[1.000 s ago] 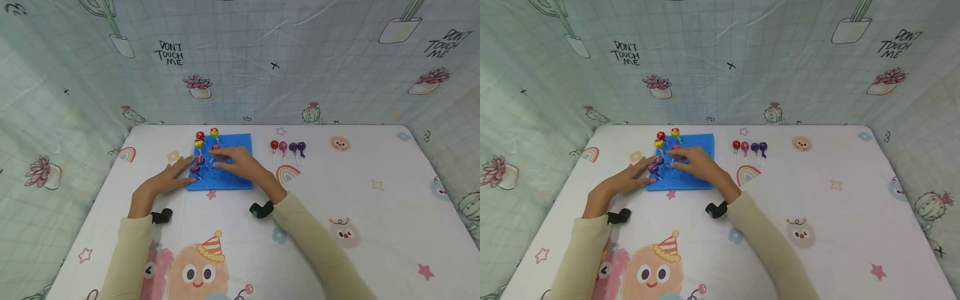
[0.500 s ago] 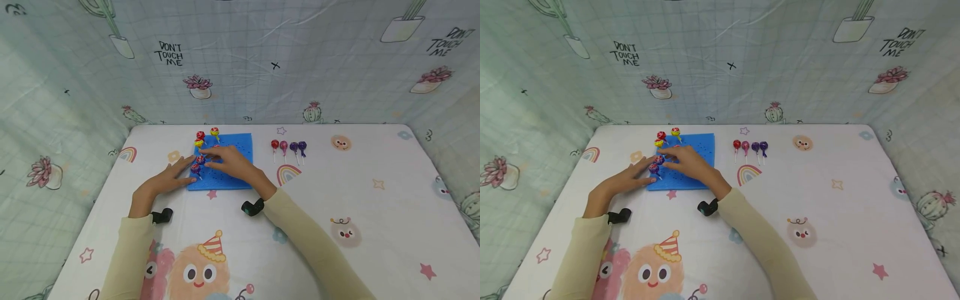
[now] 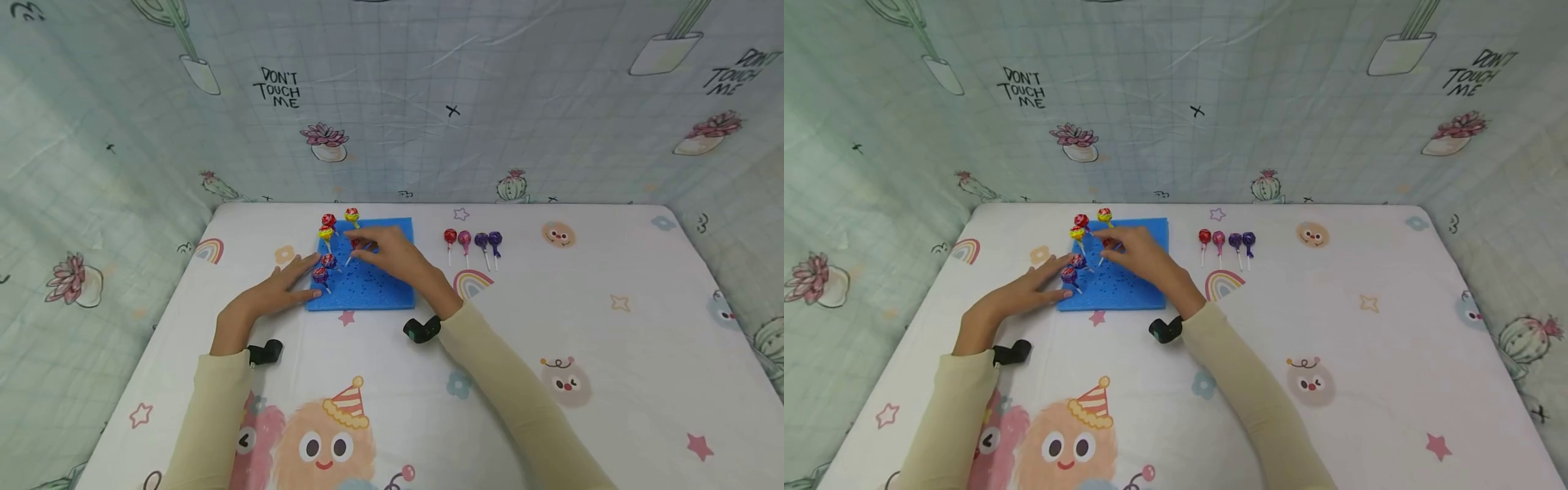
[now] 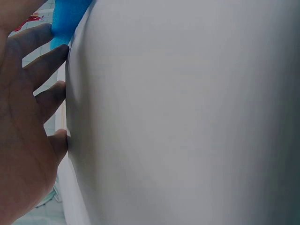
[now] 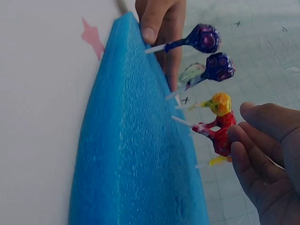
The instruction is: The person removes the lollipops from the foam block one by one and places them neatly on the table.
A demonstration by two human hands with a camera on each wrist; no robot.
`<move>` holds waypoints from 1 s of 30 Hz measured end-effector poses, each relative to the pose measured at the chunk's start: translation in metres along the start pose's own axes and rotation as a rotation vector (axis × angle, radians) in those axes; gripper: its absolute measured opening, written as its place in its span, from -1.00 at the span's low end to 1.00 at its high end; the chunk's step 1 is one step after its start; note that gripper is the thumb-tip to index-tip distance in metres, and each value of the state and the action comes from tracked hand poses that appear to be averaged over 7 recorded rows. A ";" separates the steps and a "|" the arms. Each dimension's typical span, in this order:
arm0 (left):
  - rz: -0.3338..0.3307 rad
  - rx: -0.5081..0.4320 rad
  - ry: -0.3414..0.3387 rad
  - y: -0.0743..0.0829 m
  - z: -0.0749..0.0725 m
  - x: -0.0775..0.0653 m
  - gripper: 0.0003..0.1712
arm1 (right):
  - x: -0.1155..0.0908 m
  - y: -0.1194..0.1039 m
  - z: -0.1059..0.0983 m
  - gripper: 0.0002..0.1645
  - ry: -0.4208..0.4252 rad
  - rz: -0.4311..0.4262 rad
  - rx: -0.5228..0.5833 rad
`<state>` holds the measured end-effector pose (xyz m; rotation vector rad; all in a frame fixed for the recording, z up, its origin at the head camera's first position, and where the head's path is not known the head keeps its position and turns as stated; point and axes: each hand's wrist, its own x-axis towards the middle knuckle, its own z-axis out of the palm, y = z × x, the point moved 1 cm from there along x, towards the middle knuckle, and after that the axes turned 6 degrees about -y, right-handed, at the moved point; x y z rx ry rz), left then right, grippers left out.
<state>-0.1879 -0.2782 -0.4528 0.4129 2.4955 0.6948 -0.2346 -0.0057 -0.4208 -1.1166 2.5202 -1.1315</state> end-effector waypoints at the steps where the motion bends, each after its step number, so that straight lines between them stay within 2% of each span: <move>1: 0.000 0.001 0.000 0.000 -0.001 0.000 -0.02 | 0.000 0.001 -0.001 -0.47 0.010 0.007 -0.017; 6: -0.010 -0.001 -0.006 0.001 -0.002 0.000 -0.01 | 0.006 0.007 0.000 -0.50 0.045 0.037 -0.092; 12: -0.010 0.002 0.001 0.000 -0.002 0.000 -0.01 | 0.011 0.010 0.004 -0.55 0.012 0.067 -0.116; 18: -0.024 -0.005 0.000 -0.001 0.000 0.000 -0.01 | 0.012 0.007 0.002 -0.57 -0.014 0.037 -0.064; 25: -0.015 0.001 0.003 0.000 0.000 0.001 -0.01 | 0.004 -0.004 -0.019 -0.56 0.092 -0.044 -0.049; 30: -0.013 0.001 0.001 -0.002 0.001 0.003 -0.01 | -0.001 -0.006 -0.028 -0.54 0.088 -0.051 -0.069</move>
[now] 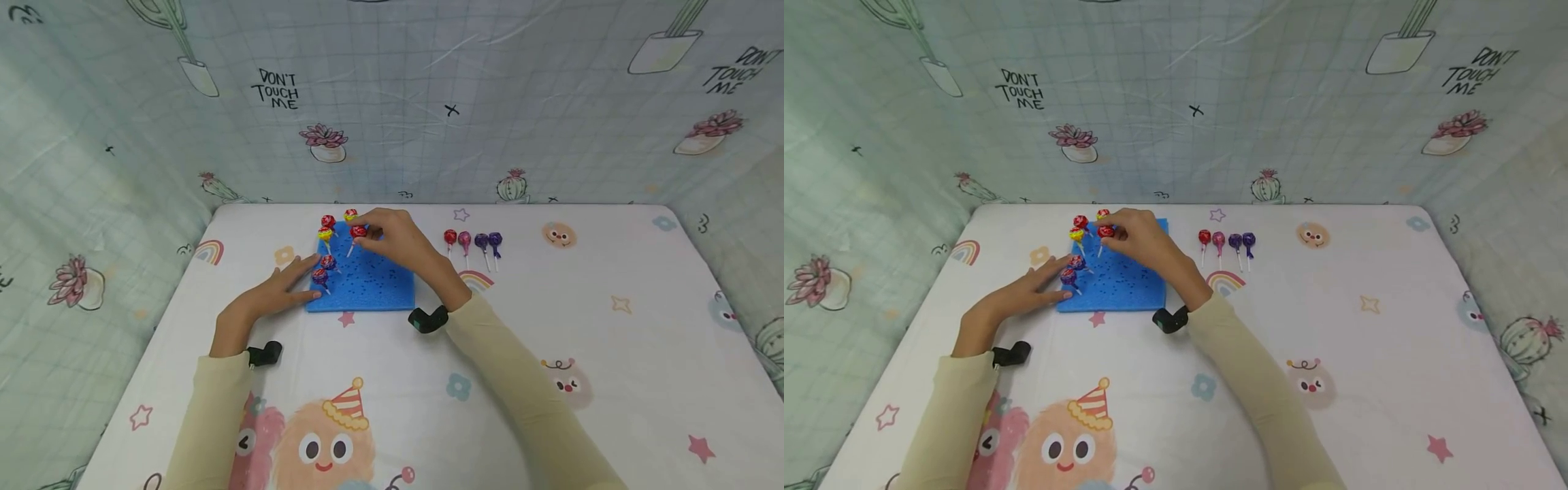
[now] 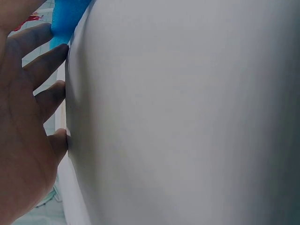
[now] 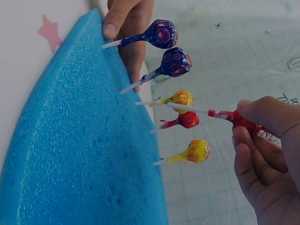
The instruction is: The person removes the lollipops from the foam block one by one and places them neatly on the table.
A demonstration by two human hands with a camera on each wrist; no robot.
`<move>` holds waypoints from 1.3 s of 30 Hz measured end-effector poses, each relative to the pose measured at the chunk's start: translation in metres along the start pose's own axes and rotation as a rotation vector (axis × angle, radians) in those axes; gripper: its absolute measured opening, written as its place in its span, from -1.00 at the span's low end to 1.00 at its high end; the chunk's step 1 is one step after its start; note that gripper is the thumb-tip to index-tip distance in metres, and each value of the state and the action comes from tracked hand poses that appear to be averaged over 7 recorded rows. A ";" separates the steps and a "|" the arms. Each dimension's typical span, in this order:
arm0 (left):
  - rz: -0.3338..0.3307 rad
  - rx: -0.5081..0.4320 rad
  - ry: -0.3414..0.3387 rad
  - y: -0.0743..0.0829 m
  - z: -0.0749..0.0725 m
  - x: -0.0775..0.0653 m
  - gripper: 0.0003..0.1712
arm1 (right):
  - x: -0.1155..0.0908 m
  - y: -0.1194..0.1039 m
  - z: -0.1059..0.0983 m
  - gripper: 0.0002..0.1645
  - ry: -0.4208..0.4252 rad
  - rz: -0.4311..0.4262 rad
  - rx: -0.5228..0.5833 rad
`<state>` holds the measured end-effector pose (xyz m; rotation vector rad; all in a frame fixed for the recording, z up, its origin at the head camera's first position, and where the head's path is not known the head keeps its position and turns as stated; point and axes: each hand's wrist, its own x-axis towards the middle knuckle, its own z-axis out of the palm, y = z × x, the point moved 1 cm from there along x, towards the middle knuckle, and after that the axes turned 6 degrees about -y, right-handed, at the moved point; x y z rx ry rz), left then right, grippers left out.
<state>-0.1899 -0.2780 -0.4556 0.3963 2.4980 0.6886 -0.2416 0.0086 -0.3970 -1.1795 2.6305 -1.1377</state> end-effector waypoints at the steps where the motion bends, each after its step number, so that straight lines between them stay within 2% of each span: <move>1: 0.002 -0.001 0.001 -0.001 0.000 0.000 -0.01 | -0.001 0.000 -0.001 -0.54 -0.003 0.005 -0.003; 13: -0.010 -0.002 0.004 -0.001 0.002 -0.001 0.00 | -0.010 0.004 -0.003 -0.51 -0.018 0.045 -0.010; 18: 0.018 -0.003 0.010 -0.001 0.002 0.000 -0.01 | -0.014 0.007 -0.004 -0.49 0.019 0.108 0.027; 24: 0.012 -0.005 0.007 -0.001 0.002 -0.001 -0.01 | -0.019 0.011 -0.006 -0.58 0.043 0.128 0.071; 29: 0.021 -0.010 0.007 0.000 0.002 -0.001 -0.01 | -0.024 0.017 -0.008 -0.59 0.052 0.117 0.063; 39: 0.020 -0.004 0.007 -0.002 0.002 -0.001 -0.01 | -0.032 0.021 -0.011 -0.66 0.066 0.015 0.056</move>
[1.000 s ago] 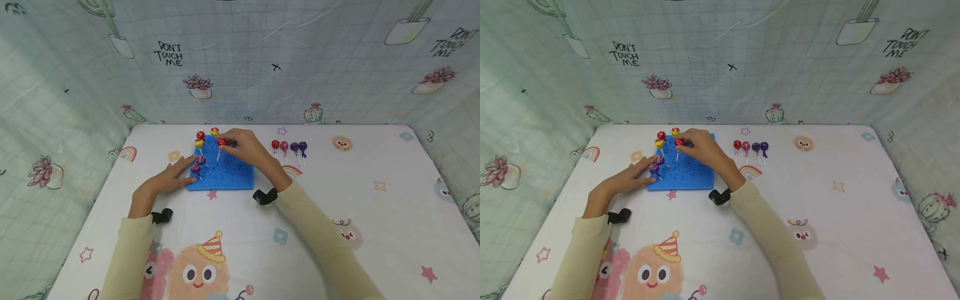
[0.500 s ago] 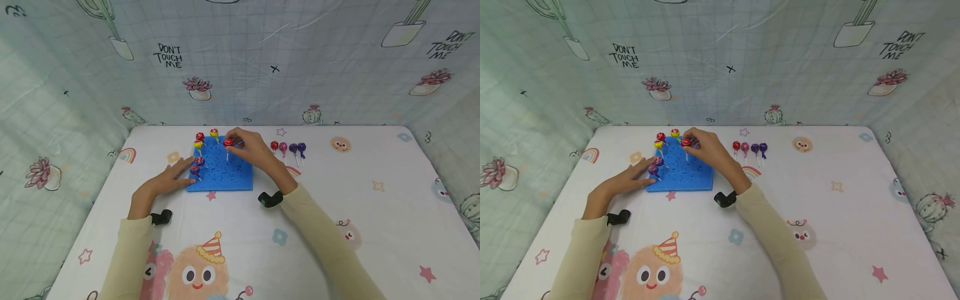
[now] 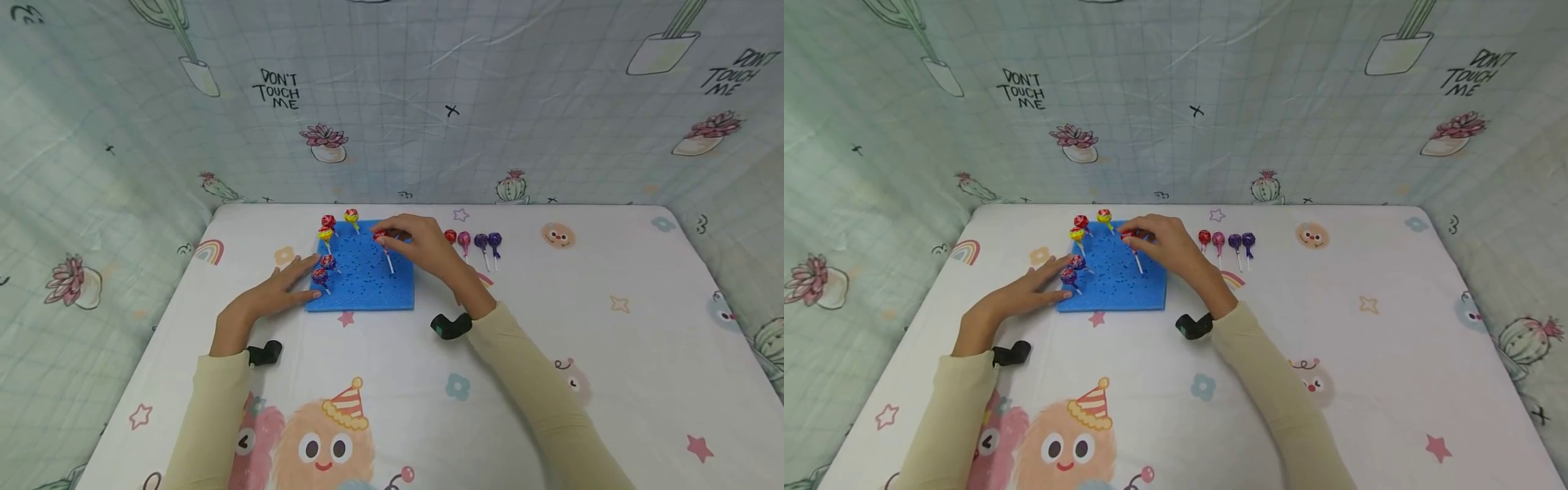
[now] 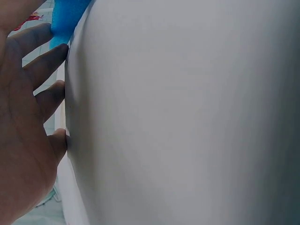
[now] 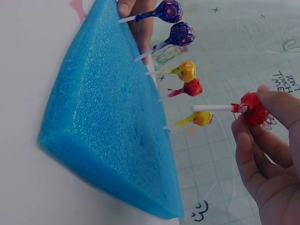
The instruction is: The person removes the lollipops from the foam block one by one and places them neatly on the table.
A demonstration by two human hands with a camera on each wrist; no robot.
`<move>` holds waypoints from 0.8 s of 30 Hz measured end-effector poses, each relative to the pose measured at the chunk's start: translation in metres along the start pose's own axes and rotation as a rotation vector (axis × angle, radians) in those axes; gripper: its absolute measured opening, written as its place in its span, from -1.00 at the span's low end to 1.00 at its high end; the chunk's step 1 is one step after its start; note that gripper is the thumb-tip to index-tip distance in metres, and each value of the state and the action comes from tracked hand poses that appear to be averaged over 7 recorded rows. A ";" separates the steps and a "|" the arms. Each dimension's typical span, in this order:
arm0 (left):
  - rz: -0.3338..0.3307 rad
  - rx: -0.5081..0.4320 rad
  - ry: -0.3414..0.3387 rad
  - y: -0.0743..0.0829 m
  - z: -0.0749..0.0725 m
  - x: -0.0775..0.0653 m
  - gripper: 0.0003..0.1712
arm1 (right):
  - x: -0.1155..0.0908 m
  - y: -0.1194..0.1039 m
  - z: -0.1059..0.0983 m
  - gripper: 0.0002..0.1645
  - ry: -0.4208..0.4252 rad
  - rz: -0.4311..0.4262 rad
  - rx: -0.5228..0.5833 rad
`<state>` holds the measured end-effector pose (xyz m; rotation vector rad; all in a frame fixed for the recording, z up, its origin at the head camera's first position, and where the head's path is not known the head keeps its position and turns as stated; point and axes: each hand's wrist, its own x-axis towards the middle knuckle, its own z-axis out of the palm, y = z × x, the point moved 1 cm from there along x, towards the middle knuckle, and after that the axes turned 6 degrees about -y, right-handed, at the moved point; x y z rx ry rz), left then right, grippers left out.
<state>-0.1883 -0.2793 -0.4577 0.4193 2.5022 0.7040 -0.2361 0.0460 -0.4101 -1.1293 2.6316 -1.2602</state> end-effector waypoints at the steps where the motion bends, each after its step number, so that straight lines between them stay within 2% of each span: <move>1: 0.003 -0.001 0.000 0.000 0.000 0.000 -0.01 | -0.001 0.000 0.000 -0.67 0.003 -0.003 0.006; 6: 0.011 -0.004 0.001 0.002 -0.001 -0.001 -0.01 | -0.004 0.003 0.000 -0.66 0.021 -0.022 0.049; 14: 0.008 -0.001 -0.003 0.001 0.000 0.000 0.00 | -0.007 0.006 -0.001 -0.58 0.009 -0.053 0.037; 24: 0.002 -0.003 0.001 0.000 0.000 0.001 -0.01 | -0.019 0.014 -0.007 -0.56 -0.009 0.060 0.049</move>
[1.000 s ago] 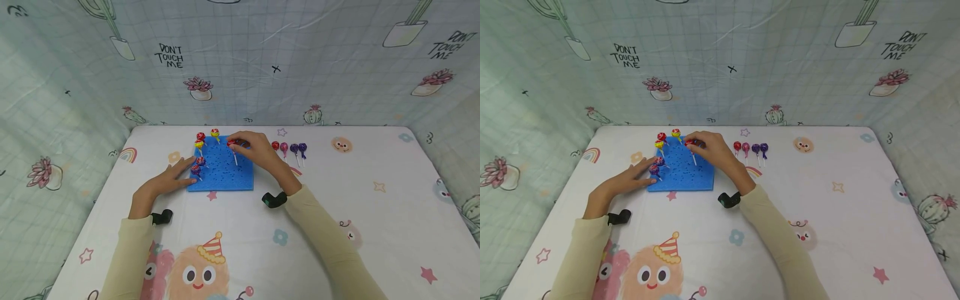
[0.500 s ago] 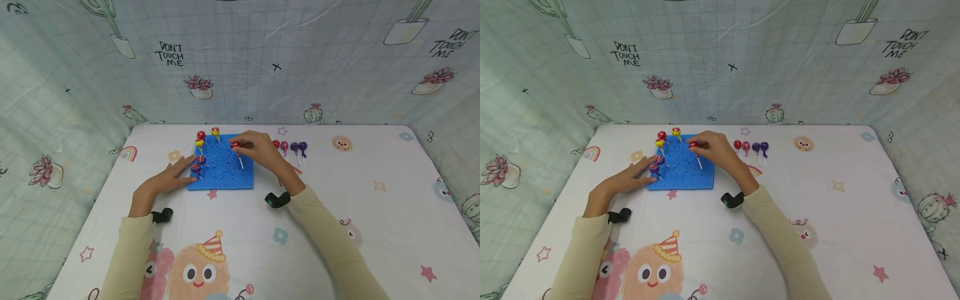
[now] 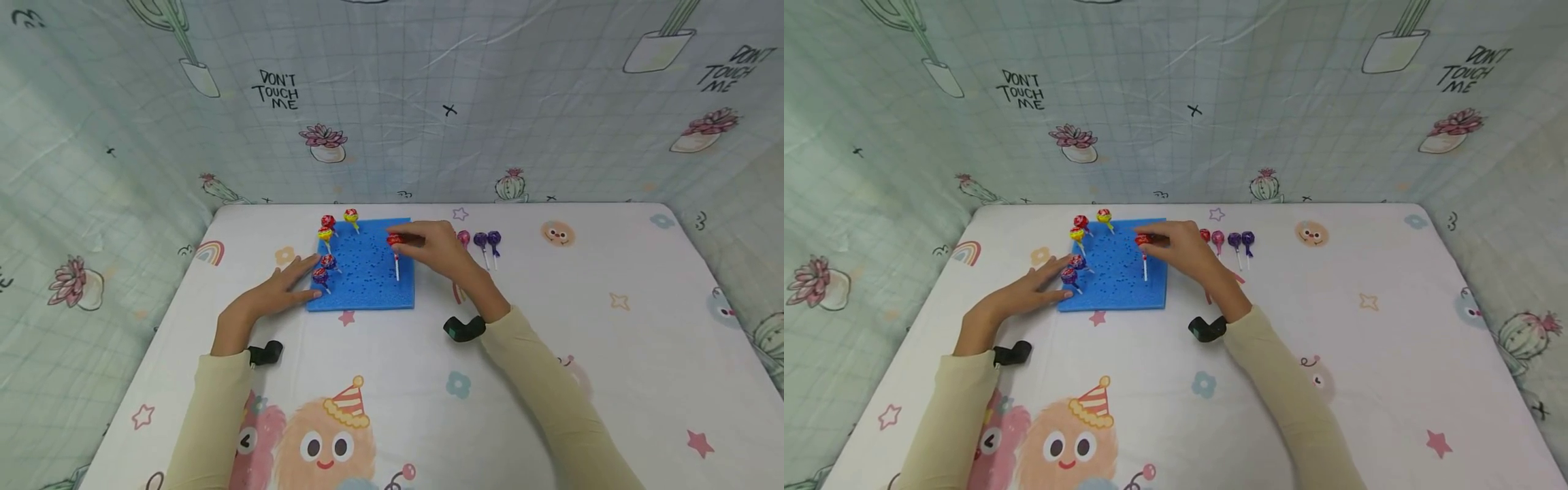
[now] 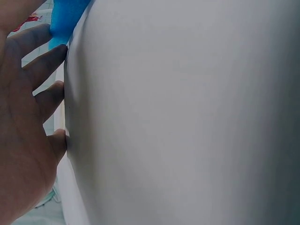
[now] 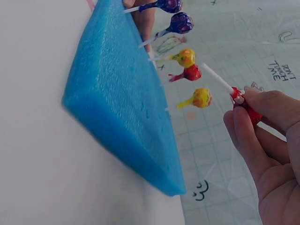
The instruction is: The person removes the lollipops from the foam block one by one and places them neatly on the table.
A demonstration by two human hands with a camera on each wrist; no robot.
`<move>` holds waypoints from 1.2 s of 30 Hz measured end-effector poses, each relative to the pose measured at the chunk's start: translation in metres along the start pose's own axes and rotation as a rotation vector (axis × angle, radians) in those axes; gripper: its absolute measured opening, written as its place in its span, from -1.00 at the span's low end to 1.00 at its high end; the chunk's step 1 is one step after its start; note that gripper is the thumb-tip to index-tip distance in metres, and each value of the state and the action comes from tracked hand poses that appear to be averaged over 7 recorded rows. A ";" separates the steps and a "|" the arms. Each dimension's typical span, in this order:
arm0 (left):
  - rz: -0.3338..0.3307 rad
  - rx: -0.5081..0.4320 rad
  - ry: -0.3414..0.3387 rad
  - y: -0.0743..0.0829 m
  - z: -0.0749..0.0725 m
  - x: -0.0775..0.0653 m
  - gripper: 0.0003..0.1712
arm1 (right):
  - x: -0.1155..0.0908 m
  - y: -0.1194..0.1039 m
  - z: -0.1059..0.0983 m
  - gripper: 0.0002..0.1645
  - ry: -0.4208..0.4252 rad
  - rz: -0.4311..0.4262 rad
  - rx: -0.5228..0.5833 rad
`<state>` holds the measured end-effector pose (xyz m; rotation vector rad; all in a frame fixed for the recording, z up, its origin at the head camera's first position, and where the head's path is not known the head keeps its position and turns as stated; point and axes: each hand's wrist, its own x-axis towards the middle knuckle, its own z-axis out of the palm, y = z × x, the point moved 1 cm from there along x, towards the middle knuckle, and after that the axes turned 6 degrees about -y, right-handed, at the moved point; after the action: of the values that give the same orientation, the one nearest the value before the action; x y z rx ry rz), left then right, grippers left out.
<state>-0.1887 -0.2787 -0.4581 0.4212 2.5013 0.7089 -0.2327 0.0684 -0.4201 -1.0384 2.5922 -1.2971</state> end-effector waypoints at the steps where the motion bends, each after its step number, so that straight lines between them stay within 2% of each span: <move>1: 0.000 0.000 0.001 0.000 0.000 0.000 -0.01 | -0.002 0.001 -0.001 -0.56 0.006 0.011 -0.002; 5: 0.000 -0.002 0.002 0.002 0.000 -0.002 -0.02 | -0.010 0.006 -0.005 -0.56 0.023 0.047 -0.015; 10: 0.008 -0.009 -0.003 0.004 -0.001 -0.003 -0.03 | -0.024 0.013 -0.011 -0.56 0.021 0.052 0.002; 17: 0.013 -0.008 -0.002 -0.002 0.001 -0.003 -0.03 | -0.045 0.021 -0.022 -0.55 0.001 0.087 0.022; 25: 0.009 0.001 -0.009 0.000 -0.001 -0.002 -0.01 | -0.063 0.032 -0.033 -0.57 0.023 0.110 -0.073; 36: 0.024 -0.001 -0.004 0.002 -0.001 -0.001 -0.01 | -0.076 0.044 -0.036 -0.59 0.020 0.112 -0.099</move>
<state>-0.1878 -0.2783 -0.4561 0.4523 2.4956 0.7173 -0.2100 0.1560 -0.4464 -0.8829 2.7106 -1.1721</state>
